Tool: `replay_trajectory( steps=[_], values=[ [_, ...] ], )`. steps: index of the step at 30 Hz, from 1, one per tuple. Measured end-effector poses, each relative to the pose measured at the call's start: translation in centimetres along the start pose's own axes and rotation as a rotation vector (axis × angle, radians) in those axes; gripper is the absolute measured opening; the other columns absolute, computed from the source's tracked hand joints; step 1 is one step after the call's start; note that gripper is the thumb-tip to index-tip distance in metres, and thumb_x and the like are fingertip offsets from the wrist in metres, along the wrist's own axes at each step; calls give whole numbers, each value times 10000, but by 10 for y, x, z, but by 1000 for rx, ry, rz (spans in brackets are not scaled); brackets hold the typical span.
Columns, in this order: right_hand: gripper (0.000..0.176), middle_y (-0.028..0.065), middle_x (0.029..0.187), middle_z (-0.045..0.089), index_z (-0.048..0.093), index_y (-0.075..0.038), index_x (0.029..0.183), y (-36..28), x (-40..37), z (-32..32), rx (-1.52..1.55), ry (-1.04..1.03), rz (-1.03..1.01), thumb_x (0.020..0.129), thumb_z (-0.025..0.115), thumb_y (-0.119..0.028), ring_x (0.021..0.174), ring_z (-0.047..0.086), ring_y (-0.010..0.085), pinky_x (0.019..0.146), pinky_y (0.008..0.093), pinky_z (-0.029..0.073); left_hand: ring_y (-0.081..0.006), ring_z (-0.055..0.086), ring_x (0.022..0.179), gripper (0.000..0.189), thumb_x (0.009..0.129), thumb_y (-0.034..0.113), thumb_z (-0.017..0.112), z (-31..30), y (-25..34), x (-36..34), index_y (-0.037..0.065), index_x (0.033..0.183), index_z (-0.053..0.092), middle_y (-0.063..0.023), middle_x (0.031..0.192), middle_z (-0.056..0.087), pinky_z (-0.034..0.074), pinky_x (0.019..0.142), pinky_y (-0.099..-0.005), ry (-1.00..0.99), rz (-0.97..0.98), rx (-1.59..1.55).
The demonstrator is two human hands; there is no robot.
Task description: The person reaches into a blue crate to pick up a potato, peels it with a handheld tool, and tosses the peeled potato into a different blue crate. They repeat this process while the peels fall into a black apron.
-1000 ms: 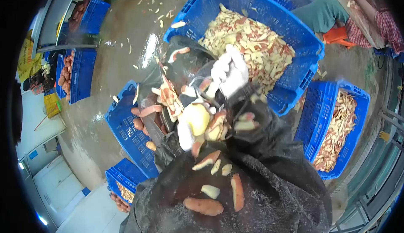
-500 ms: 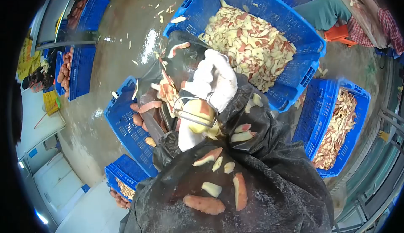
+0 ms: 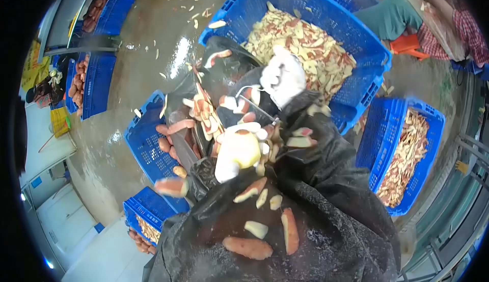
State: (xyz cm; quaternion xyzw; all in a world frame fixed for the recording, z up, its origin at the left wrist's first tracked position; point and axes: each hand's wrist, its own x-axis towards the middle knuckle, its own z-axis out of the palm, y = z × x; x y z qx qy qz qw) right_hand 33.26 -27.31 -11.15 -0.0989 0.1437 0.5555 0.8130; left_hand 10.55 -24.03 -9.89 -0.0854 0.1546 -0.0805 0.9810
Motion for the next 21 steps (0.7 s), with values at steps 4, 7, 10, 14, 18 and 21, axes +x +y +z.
replay_trajectory(
  steps=[4, 7, 10, 14, 18, 21],
  values=[
    [377, 6, 478, 432, 448, -145, 617, 41, -50, 74, -178, -82, 12, 953, 462, -315, 384, 454, 147, 328, 268, 342, -302, 571, 1021, 596, 755, 211, 718, -39, 26, 4, -25, 1218, 427, -204, 1241, 486, 507, 786, -346, -427, 149, 789],
    [263, -36, 574, 410, 472, -163, 755, 32, -30, 49, -269, -31, 68, 961, 460, -326, 403, 388, 98, 343, 236, 314, -258, 540, 1077, 606, 717, 131, 732, -28, 19, 5, -26, 1215, 424, -183, 1254, 481, 471, 849, -336, -209, 552, 1287],
    [409, -3, 481, 437, 443, -152, 609, 6, -12, 14, -147, -24, -30, 968, 430, -350, 380, 440, 146, 350, 281, 359, -243, 487, 1147, 674, 685, 90, 752, 31, -12, -8, -20, 1242, 390, -163, 1241, 479, 425, 922, -356, 153, 716, 1375],
    [394, -25, 515, 403, 432, -153, 629, 32, -41, 59, -61, 2, 87, 957, 461, -370, 413, 419, 126, 369, 263, 357, -243, 486, 1149, 736, 655, 71, 772, 38, -13, -3, 1, 1253, 350, -162, 1223, 474, 437, 909, -354, 259, 879, 1651],
    [417, -24, 499, 373, 422, -160, 603, 6, -6, 28, -22, -64, 16, 950, 469, -386, 406, 389, 117, 349, 262, 318, -237, 528, 1070, 721, 628, 36, 764, 98, -12, 4, 5, 1225, 362, -173, 1182, 489, 464, 855, -341, 370, 862, 1357],
    [448, -24, 466, 340, 405, -163, 585, 46, -34, 101, -131, 82, 18, 952, 449, -417, 364, 325, 121, 359, 272, 295, -246, 542, 1008, 714, 608, 36, 761, 93, -8, -2, 30, 1203, 366, -166, 1137, 500, 468, 839, -368, 342, 1157, 1609]
  ],
)
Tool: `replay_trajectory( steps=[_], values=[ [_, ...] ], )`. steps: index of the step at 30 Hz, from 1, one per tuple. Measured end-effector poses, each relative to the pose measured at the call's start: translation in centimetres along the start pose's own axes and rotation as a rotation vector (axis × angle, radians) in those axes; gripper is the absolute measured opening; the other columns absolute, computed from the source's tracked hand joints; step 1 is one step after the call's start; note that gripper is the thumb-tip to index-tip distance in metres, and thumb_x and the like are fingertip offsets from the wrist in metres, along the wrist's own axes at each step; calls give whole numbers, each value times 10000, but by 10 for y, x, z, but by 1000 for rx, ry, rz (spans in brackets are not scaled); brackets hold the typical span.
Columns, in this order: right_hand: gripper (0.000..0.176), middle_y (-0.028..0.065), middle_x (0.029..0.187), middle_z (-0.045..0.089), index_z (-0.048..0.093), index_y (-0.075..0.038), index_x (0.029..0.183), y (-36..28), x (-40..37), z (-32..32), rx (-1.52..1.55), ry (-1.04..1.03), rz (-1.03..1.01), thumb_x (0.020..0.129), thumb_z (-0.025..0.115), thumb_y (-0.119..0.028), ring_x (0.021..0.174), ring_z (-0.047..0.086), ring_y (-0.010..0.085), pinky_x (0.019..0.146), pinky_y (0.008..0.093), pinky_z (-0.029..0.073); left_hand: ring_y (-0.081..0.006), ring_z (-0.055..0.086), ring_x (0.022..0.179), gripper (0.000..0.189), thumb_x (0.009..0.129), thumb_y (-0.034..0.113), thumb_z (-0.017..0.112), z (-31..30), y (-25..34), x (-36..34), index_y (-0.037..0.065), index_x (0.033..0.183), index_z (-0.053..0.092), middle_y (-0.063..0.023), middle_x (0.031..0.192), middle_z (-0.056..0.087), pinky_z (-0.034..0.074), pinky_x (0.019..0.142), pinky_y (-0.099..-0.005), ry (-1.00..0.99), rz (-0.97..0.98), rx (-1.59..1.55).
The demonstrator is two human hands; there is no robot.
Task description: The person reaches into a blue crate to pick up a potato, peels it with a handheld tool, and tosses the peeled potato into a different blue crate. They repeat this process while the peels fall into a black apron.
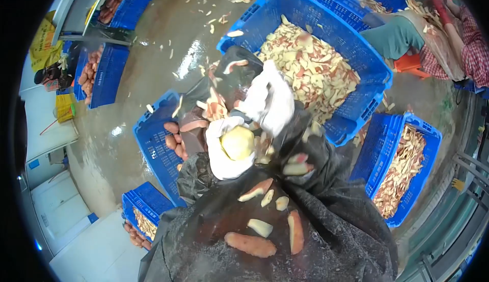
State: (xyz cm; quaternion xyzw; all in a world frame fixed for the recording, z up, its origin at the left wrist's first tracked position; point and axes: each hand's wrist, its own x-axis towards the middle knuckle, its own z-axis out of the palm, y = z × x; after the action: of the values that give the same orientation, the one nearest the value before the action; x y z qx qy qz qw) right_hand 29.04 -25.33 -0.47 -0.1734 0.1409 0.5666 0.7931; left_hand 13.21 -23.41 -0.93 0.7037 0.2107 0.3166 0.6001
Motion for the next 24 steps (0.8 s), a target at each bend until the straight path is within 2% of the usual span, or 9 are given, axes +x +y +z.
replay_trajectory(
  steps=[4, 7, 8, 12, 14, 17, 19, 22, 24],
  values=[
    [453, -37, 428, 303, 361, -208, 561, -14, 20, 2, 6, -241, -183, 975, 393, -388, 342, 294, 112, 359, 254, 267, -246, 548, 950, 712, 600, 85, 767, -28, 2, 11, 42, 1186, 365, -162, 1100, 505, 465, 809, -371, -55, 104, -31],
    [489, -55, 442, 239, 317, -184, 561, 12, 42, 5, 210, -229, 148, 985, 346, -426, 358, 231, 101, 361, 255, 247, -218, 547, 967, 501, 687, 196, 705, -70, 14, 61, 23, 1105, 490, -135, 1093, 522, 447, 819, -326, -547, 258, -43],
    [495, -64, 439, 228, 298, -200, 542, 2, 66, -14, -98, -252, 41, 989, 343, -409, 356, 207, 88, 354, 252, 220, -217, 548, 991, 444, 731, 178, 674, -64, -9, 35, 18, 1116, 521, -123, 1105, 539, 431, 862, -317, -390, 298, 227],
    [465, -32, 425, 304, 427, -179, 561, -38, 73, -62, -208, -153, -30, 971, 391, -395, 334, 307, 127, 329, 286, 291, -222, 557, 1059, 344, 842, 116, 611, -75, -32, -37, 29, 1166, 534, -85, 1143, 568, 439, 923, -340, -181, -896, -1181],
    [418, -24, 455, 352, 471, -171, 607, -44, 50, -51, -276, 137, -97, 941, 459, -422, 372, 371, 135, 366, 305, 339, -164, 594, 879, 259, 865, 127, 557, -167, -140, -20, 14, 1098, 570, -96, 1014, 603, 467, 685, -305, -210, -682, -923],
    [383, -24, 481, 382, 472, -171, 634, -36, 46, -45, -437, 247, -145, 906, 526, -434, 404, 410, 143, 392, 311, 359, -174, 578, 695, 156, 872, 203, 576, -292, 105, 212, 57, 820, 580, -9, 630, 526, 467, 609, -339, 128, -191, -430],
    [376, -17, 486, 390, 470, -166, 638, -20, 44, -39, -459, 280, -140, 902, 538, -424, 400, 412, 151, 388, 315, 365, -211, 570, 917, 164, 915, 140, 501, -340, 136, 258, 0, 999, 517, -87, 934, 559, 457, 774, -316, 409, 651, 394],
    [368, 12, 500, 423, 478, -131, 658, 0, 46, -41, -528, 206, -99, 914, 523, -392, 403, 442, 180, 395, 348, 403, -230, 481, 1211, 485, 916, 28, 462, -322, 139, 180, -29, 1372, 307, -161, 1347, 446, 373, 1030, -295, 464, 592, -397],
    [384, 17, 504, 441, 497, -118, 660, 8, 49, -56, -538, 199, -22, 923, 499, -397, 406, 454, 190, 397, 352, 409, -236, 424, 1260, 496, 908, 45, 473, -322, 36, 107, 22, 1385, 338, -154, 1381, 411, 373, 1004, -315, 680, 284, -282]
  ],
)
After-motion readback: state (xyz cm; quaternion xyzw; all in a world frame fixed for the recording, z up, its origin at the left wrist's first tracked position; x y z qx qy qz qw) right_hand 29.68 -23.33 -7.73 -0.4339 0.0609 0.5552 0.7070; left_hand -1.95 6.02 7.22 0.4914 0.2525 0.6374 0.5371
